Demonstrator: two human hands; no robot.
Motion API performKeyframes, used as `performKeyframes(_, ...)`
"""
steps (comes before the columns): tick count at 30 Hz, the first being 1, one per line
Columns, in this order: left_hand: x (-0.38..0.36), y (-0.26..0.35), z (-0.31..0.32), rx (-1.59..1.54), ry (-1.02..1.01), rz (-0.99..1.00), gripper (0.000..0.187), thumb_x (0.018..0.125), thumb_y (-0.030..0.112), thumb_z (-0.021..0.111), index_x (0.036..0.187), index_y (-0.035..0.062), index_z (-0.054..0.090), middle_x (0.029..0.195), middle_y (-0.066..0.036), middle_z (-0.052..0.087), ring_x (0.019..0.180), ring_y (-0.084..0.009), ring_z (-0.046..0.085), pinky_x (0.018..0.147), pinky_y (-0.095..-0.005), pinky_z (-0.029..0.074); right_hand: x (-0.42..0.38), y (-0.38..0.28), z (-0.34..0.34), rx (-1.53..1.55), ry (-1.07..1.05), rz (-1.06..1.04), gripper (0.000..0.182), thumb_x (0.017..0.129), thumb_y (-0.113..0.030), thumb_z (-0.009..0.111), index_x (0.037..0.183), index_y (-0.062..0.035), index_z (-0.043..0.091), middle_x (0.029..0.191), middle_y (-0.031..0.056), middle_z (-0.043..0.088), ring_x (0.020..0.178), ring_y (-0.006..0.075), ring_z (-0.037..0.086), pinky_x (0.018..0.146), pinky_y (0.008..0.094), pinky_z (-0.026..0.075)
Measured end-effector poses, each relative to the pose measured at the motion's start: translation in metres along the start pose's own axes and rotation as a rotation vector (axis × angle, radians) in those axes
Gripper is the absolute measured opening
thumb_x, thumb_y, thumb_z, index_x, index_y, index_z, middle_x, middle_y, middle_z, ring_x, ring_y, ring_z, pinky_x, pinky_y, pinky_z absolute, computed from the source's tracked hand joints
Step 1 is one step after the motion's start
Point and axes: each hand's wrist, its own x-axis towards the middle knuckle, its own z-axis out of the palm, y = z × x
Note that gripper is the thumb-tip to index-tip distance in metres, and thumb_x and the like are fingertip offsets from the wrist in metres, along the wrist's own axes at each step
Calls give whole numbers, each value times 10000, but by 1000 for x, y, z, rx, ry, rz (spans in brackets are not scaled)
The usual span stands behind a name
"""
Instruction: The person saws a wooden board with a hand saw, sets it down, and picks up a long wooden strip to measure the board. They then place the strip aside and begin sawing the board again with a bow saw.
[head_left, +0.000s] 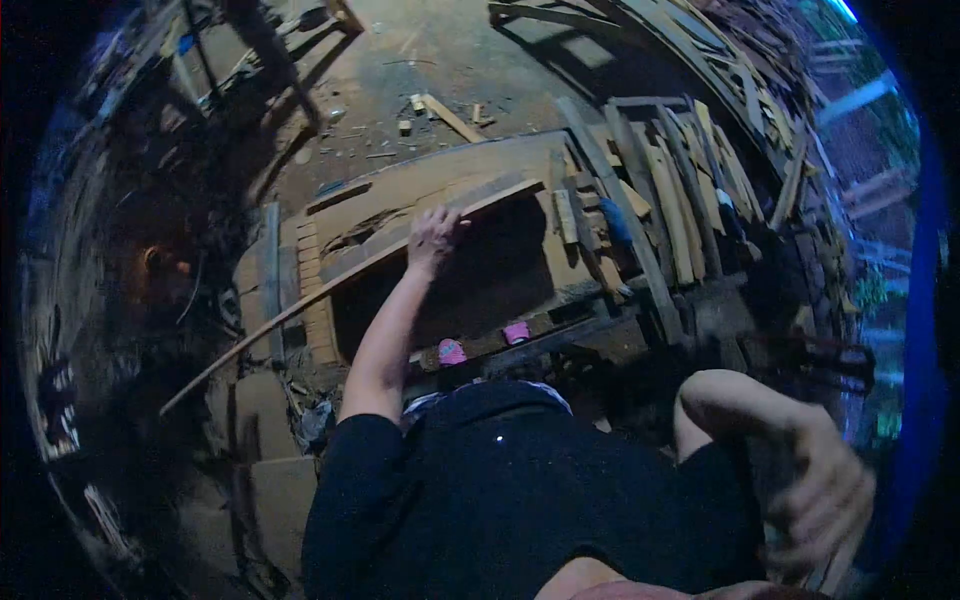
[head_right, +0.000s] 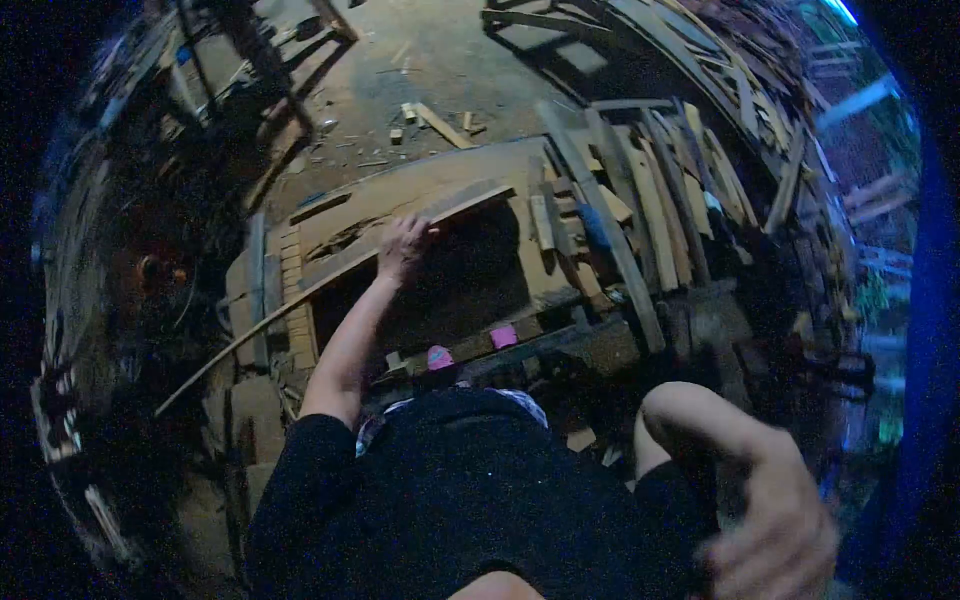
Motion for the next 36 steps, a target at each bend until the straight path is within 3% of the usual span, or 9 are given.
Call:
performKeyframes(3,-8,7,4,44,72,10,254,826,360,565,964,149,540,901,-68,546,869,-270,528,732,-413,408,-33,31,-8,76,255,-155,20,799,-176,684,814,-169,674,592,85,587,427,100,464,429,242,387)
performKeyframes(7,-14,14,8,-37,29,-13,290,807,357,586,1000,150,522,938,-71,540,905,-275,512,768,-425,383,-109,58,-38,372,129,135,303,771,-346,712,969,-124,654,603,128,592,447,164,491,422,273,401)
performKeyframes(8,-16,16,10,-17,31,-38,291,806,343,592,1014,153,520,962,-70,538,921,-274,509,783,-424,378,-139,78,-26,369,377,48,492,765,-406,698,1093,-56,587,680,139,606,487,189,505,442,294,414)
performKeyframes(9,-17,18,10,3,33,-64,293,804,329,597,1028,156,518,987,-70,536,937,-274,506,798,-423,372,-166,88,-11,263,720,207,633,763,-440,683,1173,10,508,742,123,596,538,169,524,468,275,428)
performKeyframes(11,-17,21,7,-10,32,-63,290,807,313,599,1039,159,521,1007,-72,539,951,-277,505,811,-420,372,-173,96,-25,-35,932,875,619,824,-407,624,1261,-6,446,761,64,585,596,104,531,530,216,427)
performKeyframes(16,-20,20,14,-6,48,-62,297,814,280,600,1079,169,528,1056,-79,543,988,-287,501,857,-417,367,-335,141,-19,-76,1353,1481,401,853,-266,628,1184,-72,511,766,47,580,578,85,539,508,229,458)
performKeyframes(22,-13,28,6,20,47,-131,306,819,277,601,1100,170,540,1086,-90,539,1010,-291,490,883,-425,362,-456,141,8,-152,1989,1413,231,865,-247,605,989,-70,524,745,37,551,520,96,519,439,240,453)
performKeyframes(32,-11,29,11,159,1,-102,444,819,329,593,1193,112,489,1123,-112,513,1072,-298,454,932,-430,329,-605,184,-6,-868,2076,1409,251,836,-313,629,877,-89,524,688,-16,504,537,68,482,428,214,397)
performKeyframes(36,-10,37,11,173,-47,-131,470,810,338,587,1209,113,480,1150,-121,492,1090,-307,432,946,-435,319,-593,188,-32,-456,2313,1473,293,818,-347,648,912,-92,539,708,-1,539,562,101,518,463,241,419)
